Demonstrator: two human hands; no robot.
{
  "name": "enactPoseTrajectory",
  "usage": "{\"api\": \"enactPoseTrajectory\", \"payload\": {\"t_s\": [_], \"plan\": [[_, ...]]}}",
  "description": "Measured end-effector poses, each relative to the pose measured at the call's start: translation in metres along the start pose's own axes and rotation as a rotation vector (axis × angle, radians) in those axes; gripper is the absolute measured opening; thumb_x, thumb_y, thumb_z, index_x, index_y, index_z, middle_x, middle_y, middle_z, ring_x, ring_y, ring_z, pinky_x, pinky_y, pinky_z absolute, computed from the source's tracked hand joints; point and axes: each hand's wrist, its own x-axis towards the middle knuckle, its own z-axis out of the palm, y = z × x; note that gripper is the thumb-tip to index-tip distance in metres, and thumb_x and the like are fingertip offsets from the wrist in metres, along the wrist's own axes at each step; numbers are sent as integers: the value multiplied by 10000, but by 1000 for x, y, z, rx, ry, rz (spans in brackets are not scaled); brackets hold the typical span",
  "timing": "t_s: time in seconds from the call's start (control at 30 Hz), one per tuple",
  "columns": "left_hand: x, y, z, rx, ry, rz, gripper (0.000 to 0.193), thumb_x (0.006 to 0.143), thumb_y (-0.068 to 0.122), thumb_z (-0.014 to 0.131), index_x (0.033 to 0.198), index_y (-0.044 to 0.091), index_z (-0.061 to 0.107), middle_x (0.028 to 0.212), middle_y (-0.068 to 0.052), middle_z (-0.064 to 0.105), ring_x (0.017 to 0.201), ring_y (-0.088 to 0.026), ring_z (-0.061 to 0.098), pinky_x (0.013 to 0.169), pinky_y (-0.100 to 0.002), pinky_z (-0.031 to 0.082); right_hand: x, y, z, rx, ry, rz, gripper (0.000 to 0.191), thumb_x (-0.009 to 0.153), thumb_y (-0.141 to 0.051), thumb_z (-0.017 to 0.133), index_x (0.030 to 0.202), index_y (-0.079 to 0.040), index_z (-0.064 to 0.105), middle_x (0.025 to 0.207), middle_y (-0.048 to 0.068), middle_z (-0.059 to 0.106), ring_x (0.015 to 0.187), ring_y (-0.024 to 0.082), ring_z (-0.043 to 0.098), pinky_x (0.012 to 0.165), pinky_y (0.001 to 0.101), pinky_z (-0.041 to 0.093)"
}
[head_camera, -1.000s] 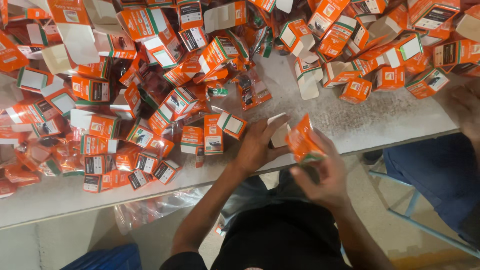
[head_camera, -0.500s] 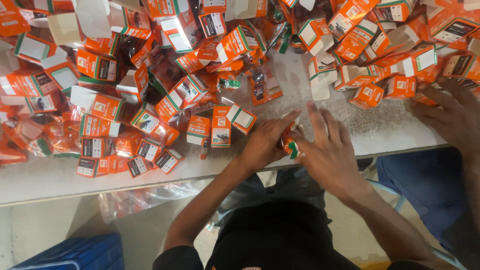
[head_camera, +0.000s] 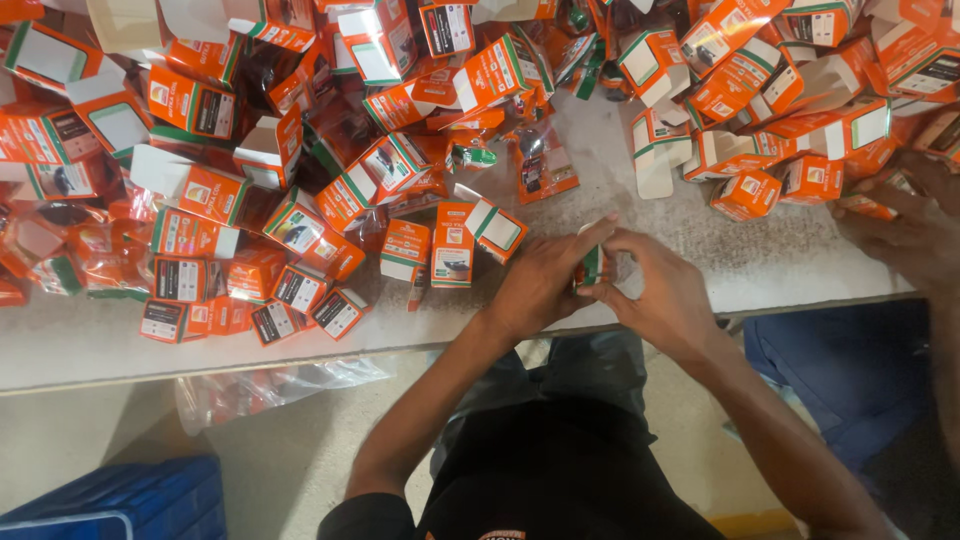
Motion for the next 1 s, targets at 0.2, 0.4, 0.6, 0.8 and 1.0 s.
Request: {"api": "enactPoseTrajectory", "payload": {"t_s": [0.2, 0.4, 0.6, 0.8, 1.0], "plan": [[-1, -4, 0, -66, 32, 41, 994, 794, 112, 818, 1623, 172, 273, 1164, -58, 677, 1079, -301, 665, 991, -441, 495, -9, -17, 3, -380, 181, -272, 320, 871, -237, 750, 1165, -111, 736, 1470, 230, 560, 1266, 338, 574, 934, 472, 558], [-4, -6, 2, 19, 28, 34, 970, 798, 103, 815, 1617, 194, 304, 1186, -80, 657, 1136, -334, 642, 1006, -449, 501, 13, -23, 4, -485, 51, -166, 283, 830, -212, 762, 1074, -74, 719, 1428, 195, 589, 1274, 339, 597, 898, 475, 560], [-9, -1, 4, 38, 110, 2, 980, 782, 102, 833, 1608, 200, 317, 1369, -169, 603, 1118, -350, 658, 919, -418, 565, 12, -16, 23, -260, 123, 10, 315, 879, -316, 730, 1153, -162, 751, 1374, 78, 655, 1159, 264, 671, 895, 447, 575], [-10, -10, 7, -46, 99, -49, 952, 824, 115, 831, 1622, 161, 312, 1197, -92, 706, 1042, -318, 681, 904, -399, 575, -11, -17, 11, -370, 137, -263, 575, 774, -572, 753, 1164, -150, 731, 1528, 258, 458, 1292, 389, 561, 988, 501, 508], [-9, -13, 9, 75, 151, 45, 963, 793, 189, 862, 1589, 102, 327, 1186, -118, 692, 1084, -376, 637, 942, -443, 534, 1, -30, 1, -498, -14, -190, 857, 613, -677, 769, 1216, -78, 667, 1507, 259, 417, 1333, 420, 518, 986, 519, 482]]}}
